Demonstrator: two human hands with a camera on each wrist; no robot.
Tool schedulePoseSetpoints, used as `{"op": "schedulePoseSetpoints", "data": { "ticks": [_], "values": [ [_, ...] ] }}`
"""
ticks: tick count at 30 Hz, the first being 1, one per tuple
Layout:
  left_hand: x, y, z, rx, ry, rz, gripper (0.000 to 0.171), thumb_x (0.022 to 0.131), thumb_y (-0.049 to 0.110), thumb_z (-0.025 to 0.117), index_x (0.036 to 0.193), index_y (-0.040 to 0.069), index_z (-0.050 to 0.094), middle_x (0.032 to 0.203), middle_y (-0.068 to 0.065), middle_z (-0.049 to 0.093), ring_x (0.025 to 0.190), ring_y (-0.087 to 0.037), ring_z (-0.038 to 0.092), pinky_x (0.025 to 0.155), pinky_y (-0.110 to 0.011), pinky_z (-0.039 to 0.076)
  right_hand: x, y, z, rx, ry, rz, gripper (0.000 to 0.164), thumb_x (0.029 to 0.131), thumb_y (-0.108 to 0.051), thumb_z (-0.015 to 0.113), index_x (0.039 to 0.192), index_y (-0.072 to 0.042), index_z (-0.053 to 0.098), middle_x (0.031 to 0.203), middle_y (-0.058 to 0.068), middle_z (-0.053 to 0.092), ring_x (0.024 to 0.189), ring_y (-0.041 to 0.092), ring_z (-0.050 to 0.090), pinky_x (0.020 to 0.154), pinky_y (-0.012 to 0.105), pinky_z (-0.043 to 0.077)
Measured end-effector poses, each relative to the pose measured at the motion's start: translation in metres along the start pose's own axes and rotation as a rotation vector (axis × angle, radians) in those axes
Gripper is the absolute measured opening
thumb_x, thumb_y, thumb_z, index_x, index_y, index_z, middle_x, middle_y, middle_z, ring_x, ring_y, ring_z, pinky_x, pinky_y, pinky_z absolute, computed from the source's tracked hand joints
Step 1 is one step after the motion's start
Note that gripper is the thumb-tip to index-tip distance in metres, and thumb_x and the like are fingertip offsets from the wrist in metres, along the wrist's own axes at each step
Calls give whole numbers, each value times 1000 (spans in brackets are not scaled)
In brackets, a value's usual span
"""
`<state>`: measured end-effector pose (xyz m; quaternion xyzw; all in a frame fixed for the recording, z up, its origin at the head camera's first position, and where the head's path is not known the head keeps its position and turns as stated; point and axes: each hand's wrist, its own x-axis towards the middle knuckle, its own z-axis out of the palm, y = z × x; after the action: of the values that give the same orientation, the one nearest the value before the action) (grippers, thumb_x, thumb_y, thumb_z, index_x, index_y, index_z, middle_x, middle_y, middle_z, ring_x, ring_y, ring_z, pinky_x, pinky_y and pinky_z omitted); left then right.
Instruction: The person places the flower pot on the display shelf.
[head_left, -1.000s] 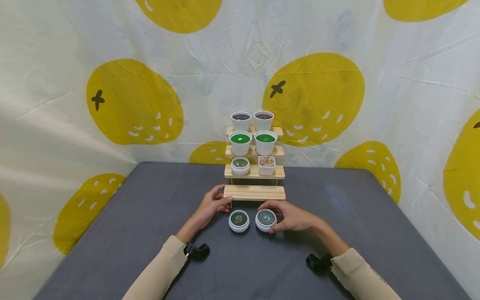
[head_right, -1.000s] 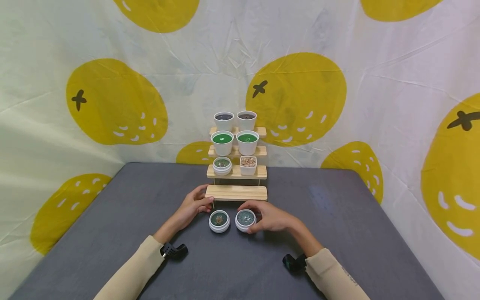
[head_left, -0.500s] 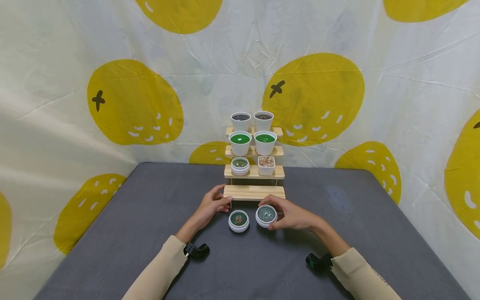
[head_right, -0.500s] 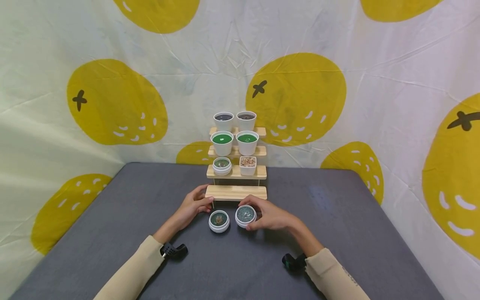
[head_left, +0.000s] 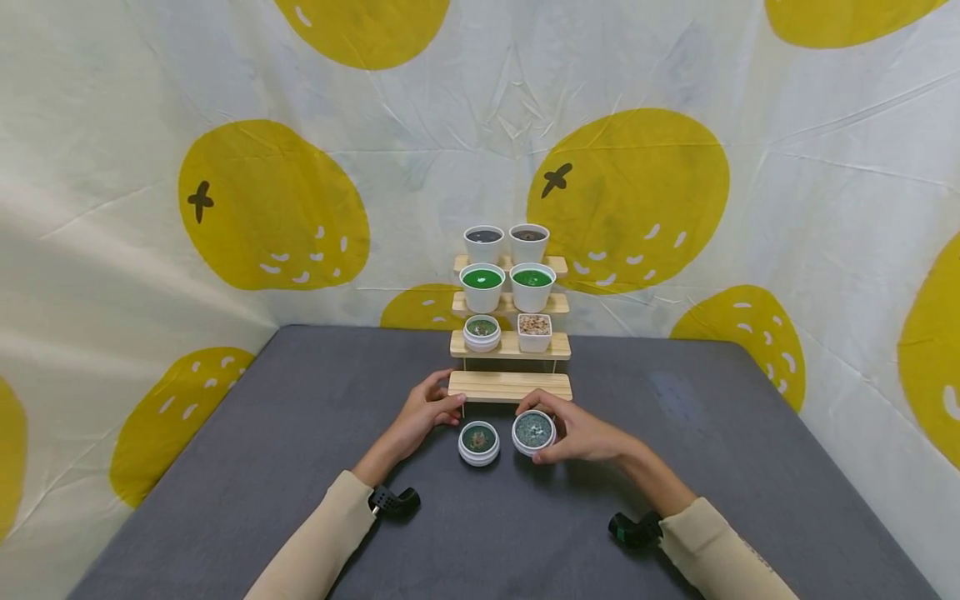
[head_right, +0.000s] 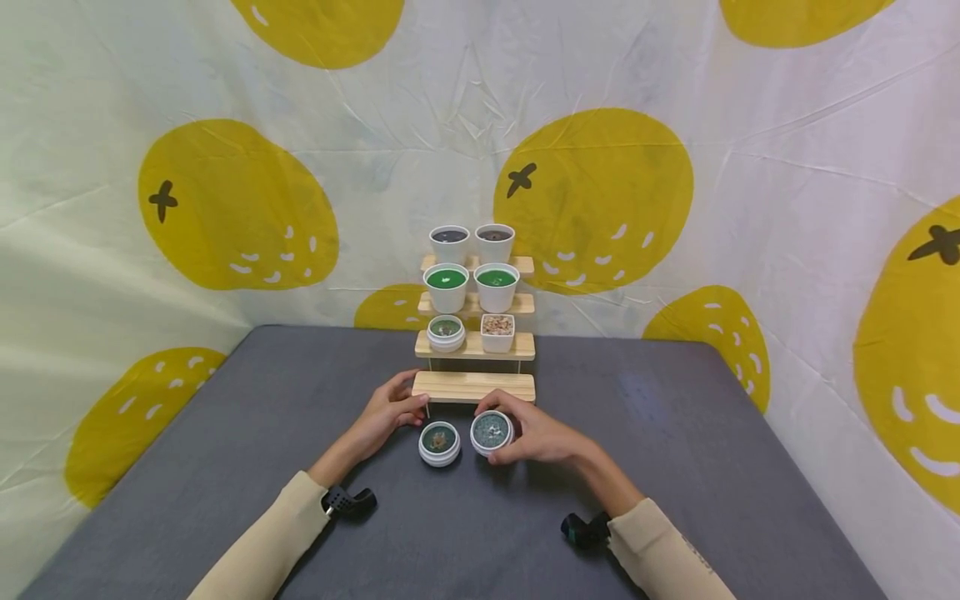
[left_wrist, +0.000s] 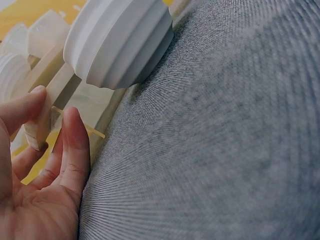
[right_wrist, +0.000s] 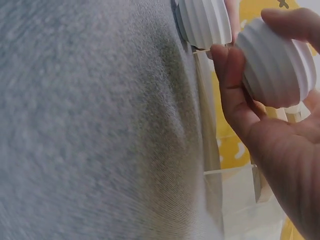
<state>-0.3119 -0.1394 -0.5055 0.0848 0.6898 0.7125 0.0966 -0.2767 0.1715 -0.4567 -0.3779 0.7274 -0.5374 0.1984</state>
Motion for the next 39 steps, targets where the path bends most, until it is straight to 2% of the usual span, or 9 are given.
{"op": "schedulePoseSetpoints", "data": {
  "ticks": [8, 13, 20, 23, 27, 34, 39],
  "values": [
    [1, -1, 0, 2, 7, -6, 67, 98, 20, 73, 156, 14, 40, 101, -7, 63, 83, -16, 67, 73, -27, 61, 3, 3, 2, 40, 13, 28, 65, 87, -6, 79, 139, 7, 43, 129, 21, 57, 113, 22, 61, 96, 28, 51],
    [-1, -1, -1, -5, 14, -6, 68, 97, 19, 73, 156, 14, 40, 102, -8, 64, 82, -16, 67, 73, -27, 61, 6, 0, 4, 32, 24, 53, 64, 88, -7, 79, 142, 3, 46, 134, 19, 54, 116, 22, 58, 99, 26, 49],
    [-2, 1, -1, -2, 25, 5, 68, 97, 19, 74, 155, 13, 41, 101, -9, 63, 81, -17, 67, 73, -28, 61, 13, -9, 6, 48, 64, 14, 61, 87, -3, 78, 141, 0, 49, 131, 17, 56, 112, 19, 59, 96, 26, 52],
    [-2, 0, 0, -1, 22, 14, 68, 97, 17, 73, 156, 11, 40, 101, -8, 63, 80, -16, 67, 72, -28, 60, 17, -15, 6, 42, 84, 14, 60, 87, -5, 79, 140, -6, 51, 129, 14, 57, 110, 19, 60, 95, 28, 52],
    [0, -1, 2, 0, 13, 17, 68, 97, 17, 73, 156, 11, 40, 100, -8, 64, 80, -16, 67, 72, -28, 60, 26, -24, 6, 56, 113, 21, 59, 88, -7, 79, 140, -10, 52, 129, 13, 58, 112, 21, 60, 95, 30, 53],
    [0, 1, 3, -8, 3, 13, 67, 98, 17, 72, 156, 9, 39, 98, -6, 63, 79, -14, 67, 71, -26, 60, 51, -31, 4, 148, 143, 44, 68, 90, -3, 77, 148, 1, 43, 135, 12, 55, 109, 19, 63, 93, 29, 55],
    [-1, 3, 3, -16, 8, 9, 66, 98, 14, 71, 155, 9, 39, 97, -5, 62, 78, -14, 66, 70, -25, 60, 67, -30, 1, 190, 182, 66, 68, 89, -1, 77, 148, 0, 43, 133, 10, 55, 107, 20, 62, 92, 28, 54]
  ]
}}
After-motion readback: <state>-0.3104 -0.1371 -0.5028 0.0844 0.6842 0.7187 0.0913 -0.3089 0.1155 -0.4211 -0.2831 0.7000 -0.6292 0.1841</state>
